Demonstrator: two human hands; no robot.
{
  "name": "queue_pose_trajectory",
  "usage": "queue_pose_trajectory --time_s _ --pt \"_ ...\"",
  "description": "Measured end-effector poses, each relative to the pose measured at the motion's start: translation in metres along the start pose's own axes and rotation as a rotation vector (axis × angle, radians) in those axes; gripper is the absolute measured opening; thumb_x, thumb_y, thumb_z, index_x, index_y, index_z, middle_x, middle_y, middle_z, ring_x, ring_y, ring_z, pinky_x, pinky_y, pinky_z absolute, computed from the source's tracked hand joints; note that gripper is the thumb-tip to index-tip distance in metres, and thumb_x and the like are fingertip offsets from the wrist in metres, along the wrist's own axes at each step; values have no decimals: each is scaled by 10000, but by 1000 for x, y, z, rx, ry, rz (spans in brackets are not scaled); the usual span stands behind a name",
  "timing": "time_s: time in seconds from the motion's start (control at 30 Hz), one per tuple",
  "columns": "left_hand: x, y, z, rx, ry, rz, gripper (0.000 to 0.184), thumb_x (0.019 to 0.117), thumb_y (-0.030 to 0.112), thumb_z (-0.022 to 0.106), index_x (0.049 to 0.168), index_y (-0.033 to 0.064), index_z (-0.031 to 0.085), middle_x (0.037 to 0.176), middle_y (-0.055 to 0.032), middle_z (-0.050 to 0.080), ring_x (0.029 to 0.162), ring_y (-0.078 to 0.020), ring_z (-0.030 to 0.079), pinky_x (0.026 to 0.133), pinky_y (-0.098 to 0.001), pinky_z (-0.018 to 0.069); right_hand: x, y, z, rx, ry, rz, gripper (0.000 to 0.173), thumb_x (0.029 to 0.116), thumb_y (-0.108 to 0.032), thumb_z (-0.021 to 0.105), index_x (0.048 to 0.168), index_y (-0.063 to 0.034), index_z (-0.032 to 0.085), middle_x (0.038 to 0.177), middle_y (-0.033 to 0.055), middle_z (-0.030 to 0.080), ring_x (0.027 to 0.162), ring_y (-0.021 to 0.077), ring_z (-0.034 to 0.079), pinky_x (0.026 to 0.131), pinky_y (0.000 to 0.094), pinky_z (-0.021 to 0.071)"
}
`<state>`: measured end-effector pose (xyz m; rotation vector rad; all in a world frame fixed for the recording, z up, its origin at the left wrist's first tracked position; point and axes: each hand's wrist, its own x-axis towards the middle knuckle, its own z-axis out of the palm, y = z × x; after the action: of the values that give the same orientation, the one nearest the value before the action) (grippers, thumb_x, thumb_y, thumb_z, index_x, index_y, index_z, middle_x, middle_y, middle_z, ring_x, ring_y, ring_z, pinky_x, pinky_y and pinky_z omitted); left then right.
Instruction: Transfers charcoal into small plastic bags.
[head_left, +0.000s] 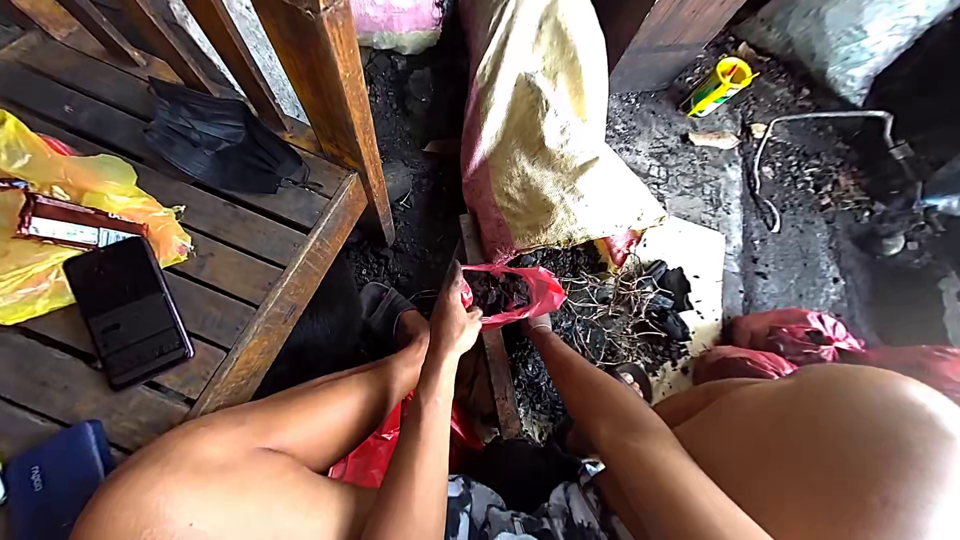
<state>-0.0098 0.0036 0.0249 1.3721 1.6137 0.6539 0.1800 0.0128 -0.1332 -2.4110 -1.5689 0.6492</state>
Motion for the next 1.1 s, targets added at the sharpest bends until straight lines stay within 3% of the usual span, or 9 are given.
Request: queue_pose_trajectory --time_s 0.07,0.13,0.3,0.4,0.53,0.63,0.83,0.93,1.1 --pt "-2 0 -1 1 4 -4 859 892 -21 651 1635 78 230 1638 -159 353 1467 -251 422 1198 -411 362 -6 -9 -22 -47 -261 55 564 1043 -315 570 1483 30 493 1514 243 516 1419 360 492 1184 484 372" --pt "-2 -2 -2 17 15 -1 866 887 -13 655 1636 89 233 1635 -153 362 1457 -255 436 1191 -425 374 6 22 29 -18 33 -67 538 987 -363 573 1336 42 635 1358 259 639 1291 390 603 1116 515 452" --pt "-3 -5 0 45 24 -2 864 892 0 662 1639 132 248 1626 -144 380 1432 -277 463 1165 -468 399 5 11 -46 -60 -266 68 454 1024 -332 578 1316 8 649 1352 248 643 1324 383 581 1111 561 444" --pt "-1 -10 1 48 26 29 856 897 2 666 1637 116 250 1619 -157 386 1432 -280 463 1169 -472 394 13 34 -65 250 -163 181 326 976 -257 678 1187 -12 725 1205 237 708 1176 383 660 1041 577 480" --pt "0 -14 1 22 29 62 863 882 -10 674 1631 98 260 1597 -191 405 1418 -306 471 1157 -487 403 20 49 -95 991 75 313 239 972 -95 705 1191 -1 695 1006 149 719 792 194 669 762 386 572" --pt "3 -17 3 18 25 87 875 873 -17 676 1632 98 257 1599 -191 401 1418 -304 471 1157 -487 407 24 37 -132 1211 103 167 235 966 -82 691 1191 -16 687 984 106 712 753 137 648 703 328 568" --pt "0 -14 2 58 27 75 865 877 -8 673 1630 90 259 1606 -185 395 1438 -287 454 1176 -471 390 -2 -35 -180 1046 -247 -487 145 876 -30 712 1013 -22 759 851 40 739 672 87 647 608 283 561" --pt "-5 -11 0 97 18 57 864 884 11 680 1632 96 255 1612 -180 391 1453 -288 439 1191 -474 372 -23 -64 -171 815 -340 -562 131 881 -3 732 1004 -29 768 850 66 737 681 115 641 648 337 559" --pt "-9 -8 -1 114 25 64 865 883 8 691 1628 84 259 1610 -183 392 1448 -303 444 1189 -490 370 -30 -81 -170 384 -361 -596 234 930 -175 772 1160 -135 783 971 87 776 839 221 727 837 525 579"
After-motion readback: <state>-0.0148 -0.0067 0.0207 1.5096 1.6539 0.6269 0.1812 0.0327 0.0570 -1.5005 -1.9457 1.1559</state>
